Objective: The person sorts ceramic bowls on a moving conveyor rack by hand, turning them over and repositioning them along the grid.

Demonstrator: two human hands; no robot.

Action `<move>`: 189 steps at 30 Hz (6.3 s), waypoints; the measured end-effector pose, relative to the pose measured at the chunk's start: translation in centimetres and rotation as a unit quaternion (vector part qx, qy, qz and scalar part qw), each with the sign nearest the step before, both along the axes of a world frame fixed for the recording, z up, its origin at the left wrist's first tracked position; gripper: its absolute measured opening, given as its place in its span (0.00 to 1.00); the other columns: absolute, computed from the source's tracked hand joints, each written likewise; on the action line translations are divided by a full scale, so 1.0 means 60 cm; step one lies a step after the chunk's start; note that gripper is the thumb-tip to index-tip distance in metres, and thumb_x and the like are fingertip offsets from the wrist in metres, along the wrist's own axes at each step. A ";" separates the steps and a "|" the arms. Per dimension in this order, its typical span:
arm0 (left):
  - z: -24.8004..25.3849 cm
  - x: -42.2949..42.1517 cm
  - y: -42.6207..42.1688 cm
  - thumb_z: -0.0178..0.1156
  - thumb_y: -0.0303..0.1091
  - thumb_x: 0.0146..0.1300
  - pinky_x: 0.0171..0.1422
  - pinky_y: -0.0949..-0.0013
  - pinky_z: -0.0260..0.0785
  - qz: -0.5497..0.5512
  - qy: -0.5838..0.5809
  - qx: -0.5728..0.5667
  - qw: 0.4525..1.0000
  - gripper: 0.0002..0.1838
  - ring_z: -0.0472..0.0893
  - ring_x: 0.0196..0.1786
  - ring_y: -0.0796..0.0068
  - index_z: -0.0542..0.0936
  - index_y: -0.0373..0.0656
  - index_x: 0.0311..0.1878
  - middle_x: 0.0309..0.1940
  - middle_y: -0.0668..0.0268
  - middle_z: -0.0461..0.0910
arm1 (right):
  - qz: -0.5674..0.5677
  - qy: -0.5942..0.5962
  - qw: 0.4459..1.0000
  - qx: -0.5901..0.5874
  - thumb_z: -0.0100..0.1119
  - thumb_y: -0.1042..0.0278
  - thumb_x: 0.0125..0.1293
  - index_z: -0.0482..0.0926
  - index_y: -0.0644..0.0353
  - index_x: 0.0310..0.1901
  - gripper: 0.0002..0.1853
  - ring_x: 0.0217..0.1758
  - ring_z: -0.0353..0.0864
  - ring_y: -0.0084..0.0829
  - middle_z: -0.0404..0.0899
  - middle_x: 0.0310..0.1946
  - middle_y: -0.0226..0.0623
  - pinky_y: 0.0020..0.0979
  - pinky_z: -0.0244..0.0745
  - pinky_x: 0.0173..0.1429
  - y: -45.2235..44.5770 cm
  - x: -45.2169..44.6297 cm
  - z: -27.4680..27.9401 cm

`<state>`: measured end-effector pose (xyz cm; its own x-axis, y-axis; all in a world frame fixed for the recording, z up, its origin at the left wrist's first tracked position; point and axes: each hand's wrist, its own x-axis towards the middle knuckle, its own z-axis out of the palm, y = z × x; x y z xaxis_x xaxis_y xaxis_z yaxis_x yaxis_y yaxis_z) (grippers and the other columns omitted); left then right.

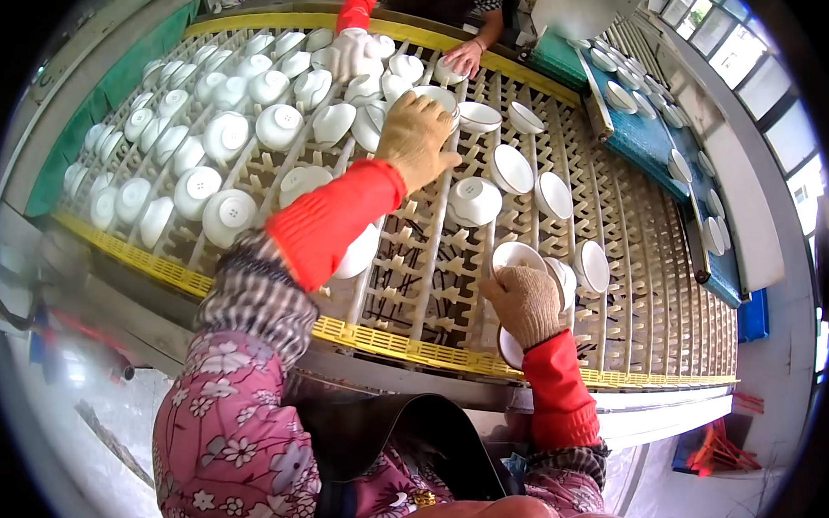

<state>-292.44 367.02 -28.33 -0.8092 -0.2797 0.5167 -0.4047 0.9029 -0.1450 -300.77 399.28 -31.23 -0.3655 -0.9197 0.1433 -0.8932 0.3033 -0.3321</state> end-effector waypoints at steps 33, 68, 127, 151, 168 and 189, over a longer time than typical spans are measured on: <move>-0.008 0.458 -0.115 0.69 0.54 0.78 0.76 0.56 0.76 0.092 0.165 0.364 0.912 0.29 0.88 0.70 0.51 0.89 0.40 0.69 0.67 0.51 0.90 | -0.031 -0.135 0.990 -0.034 0.73 0.57 0.74 0.85 0.68 0.30 0.21 0.25 0.78 0.44 0.73 0.22 0.54 0.49 0.69 0.35 0.038 -0.035 -0.003; -0.015 -0.189 0.199 0.62 0.72 0.80 0.85 0.59 0.67 0.039 -0.341 0.044 0.938 0.35 0.88 0.70 0.68 0.92 0.52 0.67 0.60 0.63 0.95 | 0.193 0.087 0.974 0.087 0.90 0.36 0.47 0.79 0.66 0.75 0.58 0.83 0.72 0.64 0.77 0.75 0.59 0.67 0.67 0.85 0.134 -0.023 0.063; -0.016 -0.023 -0.119 0.86 0.41 0.56 0.63 0.48 0.84 0.193 -0.186 -0.053 0.962 0.34 0.91 0.56 0.43 0.84 0.41 0.64 0.47 0.52 0.94 | -0.052 -0.062 0.994 -0.066 0.73 0.49 0.77 0.86 0.69 0.67 0.31 0.53 0.92 0.52 0.92 0.52 0.52 0.49 0.86 0.60 0.070 -0.326 0.041; 0.007 0.072 0.370 0.78 0.38 0.60 0.58 0.53 0.77 0.004 -0.212 0.065 0.975 0.40 0.85 0.45 0.53 0.79 0.37 0.77 0.36 0.59 0.84 | 0.140 -0.274 0.927 -0.216 0.65 0.64 0.84 0.86 0.62 0.57 0.11 0.55 0.93 0.38 0.89 0.46 0.43 0.44 0.90 0.49 -0.113 -0.399 -0.008; -0.043 -0.121 0.465 0.85 0.46 0.57 0.70 0.61 0.80 -0.143 -0.097 0.051 0.984 0.41 0.81 0.66 0.57 0.84 0.35 0.70 0.64 0.51 0.84 | -0.153 -0.414 0.889 -0.120 0.76 0.59 0.75 0.90 0.68 0.61 0.22 0.51 0.96 0.42 0.96 0.48 0.44 0.41 0.90 0.54 0.193 -0.372 -0.003; 0.088 0.070 0.393 0.65 0.23 0.76 0.53 0.52 0.89 0.243 0.047 0.017 0.969 0.28 0.93 0.47 0.52 0.82 0.42 0.79 0.56 0.56 0.91 | -0.049 -0.348 0.917 -0.189 0.72 0.79 0.77 0.90 0.69 0.58 0.12 0.55 0.95 0.36 0.90 0.60 0.49 0.34 0.95 0.60 0.539 -0.461 -0.098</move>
<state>-288.21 390.57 -23.07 -0.5273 -0.6339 0.5658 -0.7928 0.6066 -0.0593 -328.42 431.60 -37.08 -0.5673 -0.8103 0.1469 -0.4006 0.1157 -0.9089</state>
